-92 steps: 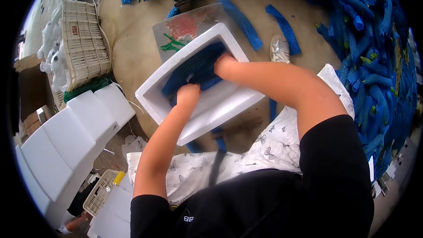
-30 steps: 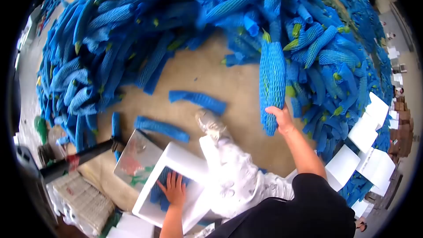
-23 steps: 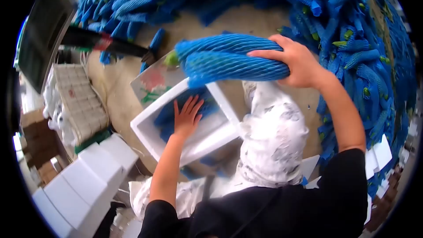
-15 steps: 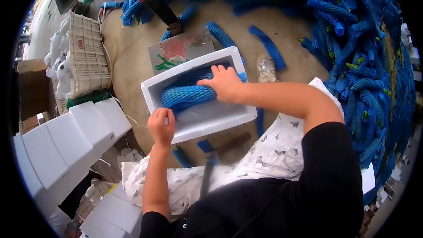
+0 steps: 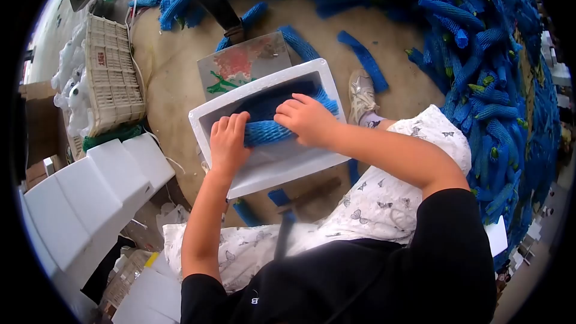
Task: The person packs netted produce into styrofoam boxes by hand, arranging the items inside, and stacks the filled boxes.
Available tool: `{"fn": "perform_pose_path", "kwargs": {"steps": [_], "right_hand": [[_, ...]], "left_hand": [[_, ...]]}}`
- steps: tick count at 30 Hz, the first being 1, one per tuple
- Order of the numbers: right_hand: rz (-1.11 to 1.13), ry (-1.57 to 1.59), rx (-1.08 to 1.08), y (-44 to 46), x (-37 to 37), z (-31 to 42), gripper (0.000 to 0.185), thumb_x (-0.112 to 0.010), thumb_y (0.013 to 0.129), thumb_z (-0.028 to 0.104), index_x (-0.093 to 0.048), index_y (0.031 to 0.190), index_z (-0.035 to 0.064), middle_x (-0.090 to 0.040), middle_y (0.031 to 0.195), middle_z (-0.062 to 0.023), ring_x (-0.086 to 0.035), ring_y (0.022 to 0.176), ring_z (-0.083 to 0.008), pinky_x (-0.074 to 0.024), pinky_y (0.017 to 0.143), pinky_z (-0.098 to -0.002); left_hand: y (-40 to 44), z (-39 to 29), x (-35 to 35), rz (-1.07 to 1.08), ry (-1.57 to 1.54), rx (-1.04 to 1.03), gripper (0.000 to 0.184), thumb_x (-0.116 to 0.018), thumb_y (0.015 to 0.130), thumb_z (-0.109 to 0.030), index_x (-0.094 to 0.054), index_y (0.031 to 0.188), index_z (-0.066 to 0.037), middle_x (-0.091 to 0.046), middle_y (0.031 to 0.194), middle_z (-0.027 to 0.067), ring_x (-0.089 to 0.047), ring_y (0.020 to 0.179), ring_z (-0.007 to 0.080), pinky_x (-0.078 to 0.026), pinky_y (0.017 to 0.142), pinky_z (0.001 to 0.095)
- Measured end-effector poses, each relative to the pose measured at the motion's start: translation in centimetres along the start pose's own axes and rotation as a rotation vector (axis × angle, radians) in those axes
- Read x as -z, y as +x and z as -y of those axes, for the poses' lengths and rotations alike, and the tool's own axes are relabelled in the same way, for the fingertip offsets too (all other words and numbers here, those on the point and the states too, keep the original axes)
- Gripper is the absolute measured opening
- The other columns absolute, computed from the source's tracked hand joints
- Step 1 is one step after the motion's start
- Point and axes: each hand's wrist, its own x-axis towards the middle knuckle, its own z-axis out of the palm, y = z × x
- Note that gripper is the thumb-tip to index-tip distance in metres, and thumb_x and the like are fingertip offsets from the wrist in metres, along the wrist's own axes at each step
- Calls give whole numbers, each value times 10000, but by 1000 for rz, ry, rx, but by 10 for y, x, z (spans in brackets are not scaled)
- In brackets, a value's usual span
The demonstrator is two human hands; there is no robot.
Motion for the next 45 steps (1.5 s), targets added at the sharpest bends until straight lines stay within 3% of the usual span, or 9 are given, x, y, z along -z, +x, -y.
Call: {"fn": "perform_pose_path", "kwargs": {"steps": [3,9,13,15,22,27,33,40,45], "right_hand": [[-6,71,-53,-13,-3,13,553,-775,651,157,-573,1159,76,-584,1031,-119,-572,1015,-291,-457,902,-399],[-46,65,-209,13,-61,5,577,-711,743,166,-502,1279,119,-574,1160,-119,-563,1042,-292,-463,870,-381],[-238,144,-67,5,-27,15,412,-682,713,110,-605,1117,85,-579,1156,-99,-545,1071,-269,-440,894,-341],[-359,-94,-128,16,7,4,215,-612,747,41,-606,957,86,-615,954,-98,-617,880,-247,-517,723,-337],[-65,-323,-279,18,-28,-43,222,-593,792,47,-566,1012,51,-644,859,-102,-663,759,-241,-562,641,-330],[-223,-453,-26,-3,5,-40,248,-613,736,78,-598,981,44,-597,892,-104,-623,796,-208,-527,636,-290],[89,-627,-218,20,-9,-21,110,-629,711,90,-668,805,48,-580,810,-98,-594,749,-179,-489,613,-276],[62,-464,-171,-9,2,-21,406,-615,764,67,-590,1158,-26,-593,873,-82,-590,802,-179,-462,704,-273],[155,-439,-230,14,3,-19,364,-636,748,82,-601,1098,-10,-594,872,-81,-612,753,-178,-465,629,-281]], "left_hand": [[-12,-4,2,498,111,-117,532,-778,565,-198,-595,1050,-78,-576,1077,83,-543,1023,267,-408,962,391],[-23,16,-53,107,177,79,503,-711,589,-131,-576,1071,-82,-535,1123,97,-497,1089,285,-401,930,410],[-24,14,-61,-114,156,59,640,-707,577,-85,-522,1189,-110,-515,1213,81,-476,1142,275,-366,971,410],[-20,14,-54,-49,78,96,717,-749,613,-135,-464,1270,-115,-472,1298,83,-436,1214,283,-311,1054,449],[-13,19,-68,-105,229,52,939,-808,653,-314,-320,1435,-139,-338,1447,81,-293,1356,268,-171,1152,500],[-10,16,-44,48,109,-24,834,-787,655,-251,-404,1394,-204,-374,1417,50,-333,1333,244,-204,1148,494],[-5,13,-33,-43,72,125,708,-790,658,-311,-501,1285,-158,-496,1290,96,-462,1155,287,-356,974,461],[-3,8,-27,-50,232,178,556,-770,701,-254,-539,1177,-82,-572,1124,113,-517,1016,311,-393,896,412],[2,34,-25,21,160,48,538,-783,662,-175,-541,1131,-66,-590,1060,104,-525,978,333,-416,882,434]]}}
